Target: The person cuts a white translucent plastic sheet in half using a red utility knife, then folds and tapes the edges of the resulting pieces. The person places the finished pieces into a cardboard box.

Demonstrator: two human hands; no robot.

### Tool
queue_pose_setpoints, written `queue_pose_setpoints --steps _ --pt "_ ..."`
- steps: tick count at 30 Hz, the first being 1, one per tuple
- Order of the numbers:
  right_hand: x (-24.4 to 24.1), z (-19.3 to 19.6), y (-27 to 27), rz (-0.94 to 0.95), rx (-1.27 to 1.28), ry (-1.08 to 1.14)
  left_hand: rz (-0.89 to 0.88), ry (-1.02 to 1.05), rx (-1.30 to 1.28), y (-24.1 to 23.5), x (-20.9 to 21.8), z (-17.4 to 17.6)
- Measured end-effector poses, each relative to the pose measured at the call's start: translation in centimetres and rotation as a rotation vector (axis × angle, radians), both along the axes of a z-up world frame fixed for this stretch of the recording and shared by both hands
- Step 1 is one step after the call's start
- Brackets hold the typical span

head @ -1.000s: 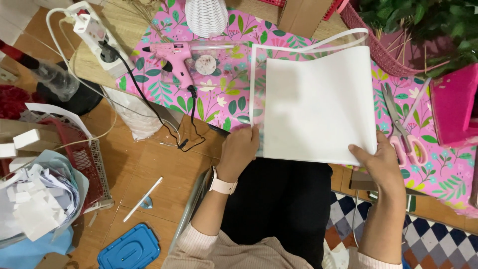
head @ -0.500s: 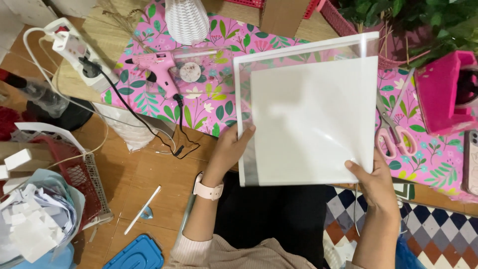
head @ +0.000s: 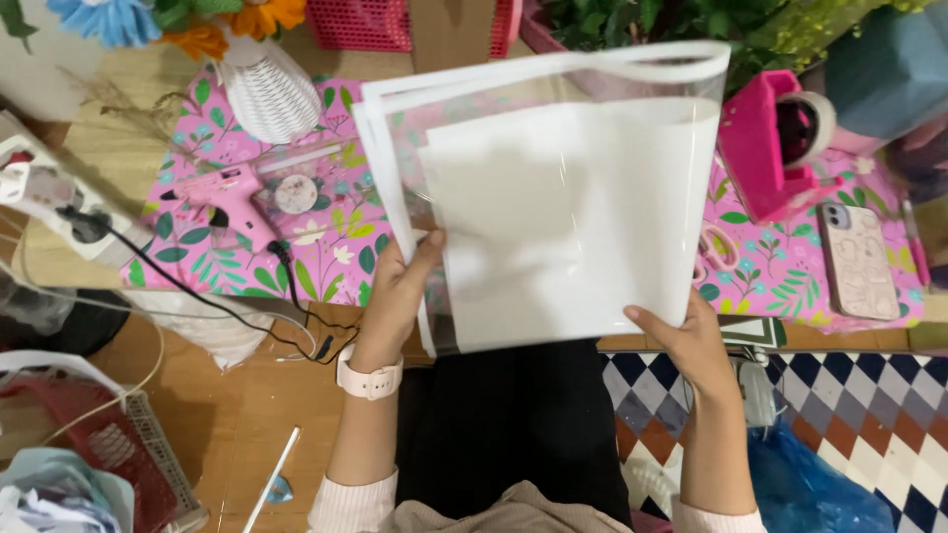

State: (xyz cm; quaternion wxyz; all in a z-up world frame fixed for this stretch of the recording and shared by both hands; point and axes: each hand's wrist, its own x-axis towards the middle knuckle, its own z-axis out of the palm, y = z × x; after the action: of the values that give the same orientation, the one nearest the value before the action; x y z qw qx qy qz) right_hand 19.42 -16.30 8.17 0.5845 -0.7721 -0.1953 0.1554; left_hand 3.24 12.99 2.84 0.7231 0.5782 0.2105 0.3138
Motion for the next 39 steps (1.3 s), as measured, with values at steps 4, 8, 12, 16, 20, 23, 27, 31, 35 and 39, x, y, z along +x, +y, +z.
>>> queue_pose_setpoints --steps 4,8,12,16,20,23,27,31,35,39 --pt "2.2 -0.6 1.1 0.049 0.08 -0.036 -0.009 -0.095 0.216 1.2 0.2 5.3" --pt "4.2 -1.0 2.5 0.069 0.209 -0.042 0.008 -0.134 0.406 1.9 -0.1 8.1" --pt "4.9 -1.2 4.3 0.048 0.352 -0.04 0.019 -0.128 0.466 4.5 0.2 4.3" --pt "6.5 -4.0 4.3 -0.01 0.382 -0.057 0.053 -0.151 0.456 5.6 1.0 1.1" --pt "5.7 -4.5 5.3 -0.054 0.278 -0.052 0.045 -0.17 0.441 2.9 1.1 5.2" --pt "5.0 -4.4 6.2 -0.049 0.245 -0.057 0.044 -0.155 0.391 4.1 1.7 0.3" --pt "5.4 -5.4 5.7 -0.029 0.181 -0.085 0.039 -0.092 0.328 2.1 1.5 3.0" --pt "5.3 -4.8 5.6 -0.027 0.156 -0.113 0.054 -0.044 0.354 1.2 1.1 5.5" --pt "3.8 -0.3 4.9 -0.023 0.067 -0.126 0.06 0.061 0.393 1.3 0.9 7.6" --pt "1.5 5.5 6.0 0.039 -0.104 -0.021 0.029 0.335 0.452 4.1 1.7 5.0"
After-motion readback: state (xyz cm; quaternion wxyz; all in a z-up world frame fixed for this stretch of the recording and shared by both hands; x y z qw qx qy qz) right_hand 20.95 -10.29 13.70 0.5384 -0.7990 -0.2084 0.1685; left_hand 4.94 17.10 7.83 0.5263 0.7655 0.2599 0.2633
